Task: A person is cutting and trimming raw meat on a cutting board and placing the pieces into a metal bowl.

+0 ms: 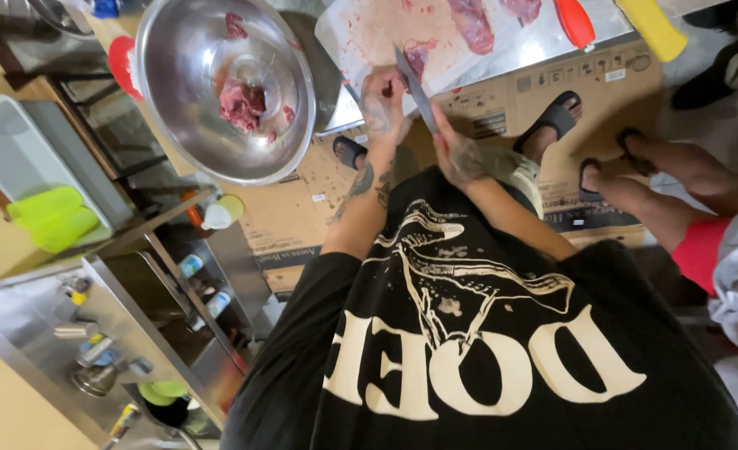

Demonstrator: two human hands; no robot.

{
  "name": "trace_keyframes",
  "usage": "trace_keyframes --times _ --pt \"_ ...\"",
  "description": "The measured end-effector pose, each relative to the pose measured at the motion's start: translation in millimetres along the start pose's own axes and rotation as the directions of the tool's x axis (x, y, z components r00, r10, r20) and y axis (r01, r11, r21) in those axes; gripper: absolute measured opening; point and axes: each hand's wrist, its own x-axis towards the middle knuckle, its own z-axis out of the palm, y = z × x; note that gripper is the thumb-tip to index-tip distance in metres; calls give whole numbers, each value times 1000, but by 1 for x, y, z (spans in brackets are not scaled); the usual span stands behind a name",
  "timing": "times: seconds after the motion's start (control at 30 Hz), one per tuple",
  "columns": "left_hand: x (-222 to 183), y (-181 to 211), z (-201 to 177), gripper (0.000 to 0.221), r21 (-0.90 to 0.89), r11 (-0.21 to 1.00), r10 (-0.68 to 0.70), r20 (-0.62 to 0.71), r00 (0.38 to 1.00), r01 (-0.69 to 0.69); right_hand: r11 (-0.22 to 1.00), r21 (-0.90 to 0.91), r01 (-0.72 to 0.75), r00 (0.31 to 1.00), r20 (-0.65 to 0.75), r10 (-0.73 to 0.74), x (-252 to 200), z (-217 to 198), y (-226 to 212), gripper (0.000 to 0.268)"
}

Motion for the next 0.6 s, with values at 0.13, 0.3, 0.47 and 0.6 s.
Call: trace_keyframes --times 0.13,0.3,0.47,0.6 --pt "7 -10 -9 13 123 990 75 -90 993 -63 998 -13 -68 998 17 68 -26 -18 24 56" --pt "-3 -16 -18 39 217 973 81 -23 996 -74 989 -117 -96 995 -8 95 -7 -30 12 57" --pt "-14 22 -35 58 442 775 224 476 850 -452 981 -134 -140 989 -56 134 25 -24 11 56" --pt "-17 19 -41 63 480 733 281 431 857 -482 962 -249 -111 992 -93 90 16 -34 8 58"
